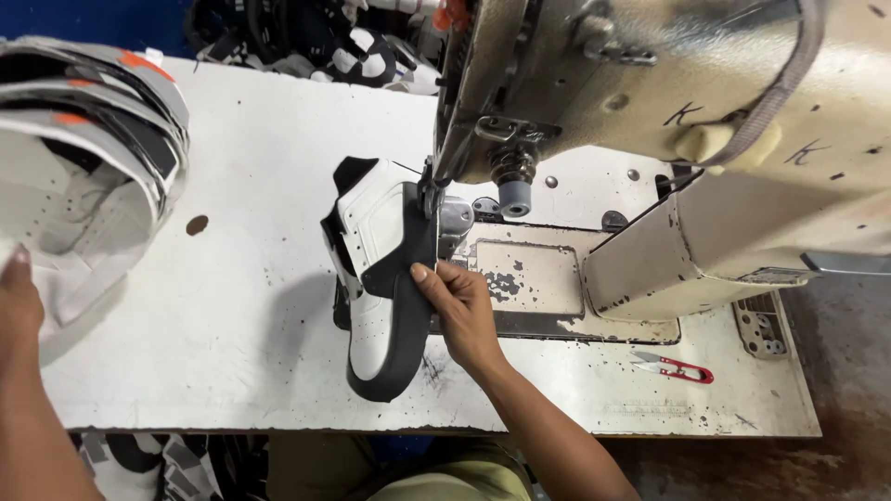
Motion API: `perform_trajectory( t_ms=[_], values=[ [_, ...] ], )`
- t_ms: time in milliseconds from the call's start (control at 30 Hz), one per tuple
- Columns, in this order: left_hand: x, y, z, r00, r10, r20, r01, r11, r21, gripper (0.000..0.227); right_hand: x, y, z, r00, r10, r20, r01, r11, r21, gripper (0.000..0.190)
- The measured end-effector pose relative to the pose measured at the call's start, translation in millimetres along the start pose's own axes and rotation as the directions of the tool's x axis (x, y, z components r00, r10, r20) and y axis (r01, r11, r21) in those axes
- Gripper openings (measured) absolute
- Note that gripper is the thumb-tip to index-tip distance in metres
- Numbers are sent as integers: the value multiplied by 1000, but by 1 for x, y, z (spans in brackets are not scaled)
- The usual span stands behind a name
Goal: The person uses a sewing machine to stitch the upper part of several white and black shoes. They guide each shoe under the needle, sew along the edges, and then place the finished shoe onto a stack on the table.
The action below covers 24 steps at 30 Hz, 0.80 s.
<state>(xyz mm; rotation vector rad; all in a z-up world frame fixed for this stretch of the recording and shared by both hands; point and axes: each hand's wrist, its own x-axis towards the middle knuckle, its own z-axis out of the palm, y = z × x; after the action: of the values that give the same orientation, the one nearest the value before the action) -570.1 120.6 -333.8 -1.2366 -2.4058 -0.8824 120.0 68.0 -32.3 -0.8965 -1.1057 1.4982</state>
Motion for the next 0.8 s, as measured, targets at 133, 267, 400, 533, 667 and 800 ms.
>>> perform_trajectory(
  t_ms=[133, 267, 400, 533, 667, 800],
  values=[
    [-42, 95, -106, 987, -117, 107, 124, 991, -53, 56, -10, 6, -2, 1000, 11, 2, -11, 1000, 7, 25],
    [-47, 135, -144, 978, -83, 190, 123, 970, -212, 37, -17, 11, -2, 1000, -5, 5, 5, 999, -33, 21],
    [-41, 105, -129, 600, -331, 728, 732, 595, -333, 42, -12, 34, -20, 994, -101, 47, 101, 995, -17, 41],
    [-81, 262, -241, 859, 68, 507, 507, 15, -862, 58, -3, 6, -5, 998, -63, -10, 63, 997, -42, 34],
    [-116, 302, -235, 793, -50, 608, 484, -555, -677, 26, 9, 0, -5, 994, -111, -3, 110, 990, -87, 37],
    [-169, 405, -281, 802, 97, 590, 539, 311, -783, 44, 18, -10, -3, 992, -118, -48, 110, 982, -151, 35]
  ],
)
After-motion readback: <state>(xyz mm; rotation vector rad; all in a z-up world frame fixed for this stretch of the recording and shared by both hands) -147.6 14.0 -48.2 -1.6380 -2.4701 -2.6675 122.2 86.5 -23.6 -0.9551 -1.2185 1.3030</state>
